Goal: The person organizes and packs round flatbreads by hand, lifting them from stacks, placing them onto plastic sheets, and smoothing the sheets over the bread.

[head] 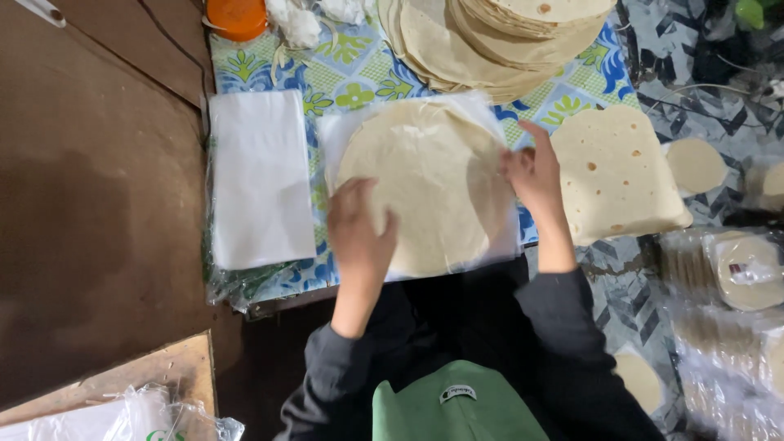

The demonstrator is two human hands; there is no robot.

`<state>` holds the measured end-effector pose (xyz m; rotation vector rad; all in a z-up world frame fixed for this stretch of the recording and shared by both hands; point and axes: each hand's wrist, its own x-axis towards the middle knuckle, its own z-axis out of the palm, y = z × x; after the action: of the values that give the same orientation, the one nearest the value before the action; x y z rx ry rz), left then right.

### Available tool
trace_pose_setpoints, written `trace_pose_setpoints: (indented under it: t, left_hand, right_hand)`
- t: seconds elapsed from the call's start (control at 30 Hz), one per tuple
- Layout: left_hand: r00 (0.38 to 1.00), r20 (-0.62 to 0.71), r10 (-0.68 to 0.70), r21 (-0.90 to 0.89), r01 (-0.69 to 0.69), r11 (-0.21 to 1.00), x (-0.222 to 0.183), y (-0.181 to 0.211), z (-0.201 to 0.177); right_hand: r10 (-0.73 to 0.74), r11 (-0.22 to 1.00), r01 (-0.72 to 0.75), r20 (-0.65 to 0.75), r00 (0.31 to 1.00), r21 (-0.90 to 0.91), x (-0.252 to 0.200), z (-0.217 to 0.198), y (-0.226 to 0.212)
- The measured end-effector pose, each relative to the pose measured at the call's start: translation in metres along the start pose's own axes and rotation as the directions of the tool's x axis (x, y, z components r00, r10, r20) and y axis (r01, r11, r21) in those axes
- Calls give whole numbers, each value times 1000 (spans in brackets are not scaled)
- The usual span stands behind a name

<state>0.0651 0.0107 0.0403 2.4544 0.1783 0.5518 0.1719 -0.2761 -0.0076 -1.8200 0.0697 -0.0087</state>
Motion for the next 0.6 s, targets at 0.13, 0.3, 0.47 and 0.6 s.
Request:
trace_pose_setpoints:
  t: [0.13, 0.3, 0.47, 0.6]
  left_hand:
    - [978, 92, 190, -54, -185, 981, 21, 10, 37]
    - [948, 167, 270, 91, -288, 953, 24, 3, 56]
    - [952, 206, 229, 87, -251, 964, 36, 14, 45]
    - [919, 384, 92, 89, -136, 987, 58, 22, 34]
  right_hand:
    - [-260, 924, 206, -132, 957, -322, 36, 23, -18]
    - [-334, 844, 225, -150, 930, -487, 44, 37, -8]
    - [-507, 629, 324, -57, 860, -707, 24, 51, -54]
    - [-483, 646, 507, 209, 850, -570, -3, 79, -56]
